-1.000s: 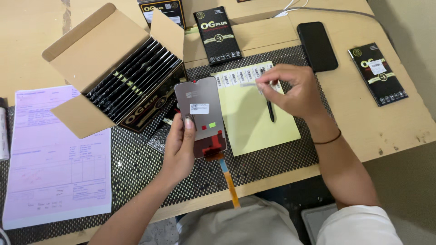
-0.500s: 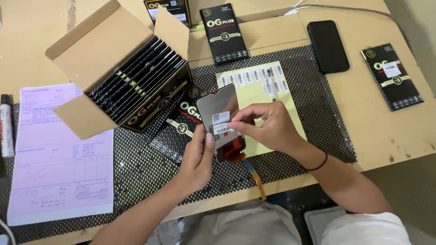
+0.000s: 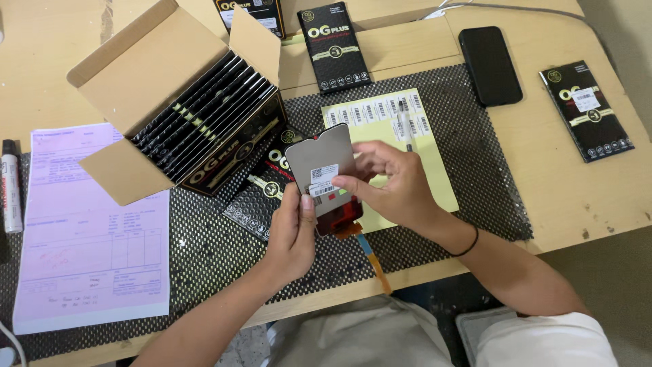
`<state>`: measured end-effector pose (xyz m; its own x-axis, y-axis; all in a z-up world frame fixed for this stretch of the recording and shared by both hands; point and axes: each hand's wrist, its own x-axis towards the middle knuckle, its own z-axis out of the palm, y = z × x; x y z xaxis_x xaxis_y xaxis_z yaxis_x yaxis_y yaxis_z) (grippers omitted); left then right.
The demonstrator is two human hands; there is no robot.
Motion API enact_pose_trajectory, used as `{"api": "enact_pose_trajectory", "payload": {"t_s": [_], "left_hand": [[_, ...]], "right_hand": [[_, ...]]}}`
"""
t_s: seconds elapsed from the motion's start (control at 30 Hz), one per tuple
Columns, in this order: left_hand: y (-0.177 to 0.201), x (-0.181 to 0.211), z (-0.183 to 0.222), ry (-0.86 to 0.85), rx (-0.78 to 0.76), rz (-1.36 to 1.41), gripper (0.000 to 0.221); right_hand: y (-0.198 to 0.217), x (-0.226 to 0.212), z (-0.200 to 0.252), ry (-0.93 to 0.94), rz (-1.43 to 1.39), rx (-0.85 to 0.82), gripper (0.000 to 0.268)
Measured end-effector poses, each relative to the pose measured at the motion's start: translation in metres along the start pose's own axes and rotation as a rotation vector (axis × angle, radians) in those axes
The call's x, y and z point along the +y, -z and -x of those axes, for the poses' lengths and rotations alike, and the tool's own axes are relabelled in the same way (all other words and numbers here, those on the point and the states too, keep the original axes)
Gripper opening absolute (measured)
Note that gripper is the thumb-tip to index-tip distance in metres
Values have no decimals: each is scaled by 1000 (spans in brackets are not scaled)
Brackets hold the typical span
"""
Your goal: The person labels replacement screens by peeling a barcode from a sheet and applying it to the back of the screen, writes on the label with a pen, and then places the labeled screen into a box.
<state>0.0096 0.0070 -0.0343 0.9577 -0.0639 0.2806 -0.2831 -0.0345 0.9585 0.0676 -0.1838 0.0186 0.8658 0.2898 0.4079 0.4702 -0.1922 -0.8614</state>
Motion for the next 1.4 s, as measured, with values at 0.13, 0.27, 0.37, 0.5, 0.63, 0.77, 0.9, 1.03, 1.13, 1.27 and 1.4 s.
{"api": "enact_pose_trajectory", "payload": {"t_s": [0.13,0.27,0.37,0.5,0.63,0.77,0.9,1.03,1.13,1.27,1.4], "left_hand": [[0,16,-14,-52,-20,-45,33],[3,9,-17,-55,38,-20,19],[6,7,-18,-37,11,24,25],[-1,26,-18,-44,-19,92,32],[7,-5,-11,-50,-73,14,29],[5,22,-20,-72,-73,44,25],[9,24,-21,-27,-40,93,23],[13,16,-19,-1,-48,128,32],[10,18,-19,32,-49,202,37],[9,20,-16,43,-51,247,41],[6,17,-14,33,1,238,51]], "right_hand": [[-2,3,1,-25,-15,-27,26],[-2,-2,-1,0,-21,-92,23],[0,7,0,20,-24,-123,26],[-3,4,-1,88,7,-114,31],[6,3,-5,44,1,-168,28],[29,-11,-18,-16,0,-300,25],[68,-1,-28,-112,427,-253,22],[92,5,-33,-560,982,-329,35],[93,15,-33,-734,966,-518,36],[90,18,-37,-727,819,-582,32],[86,-3,-35,-550,277,-378,21]]}}
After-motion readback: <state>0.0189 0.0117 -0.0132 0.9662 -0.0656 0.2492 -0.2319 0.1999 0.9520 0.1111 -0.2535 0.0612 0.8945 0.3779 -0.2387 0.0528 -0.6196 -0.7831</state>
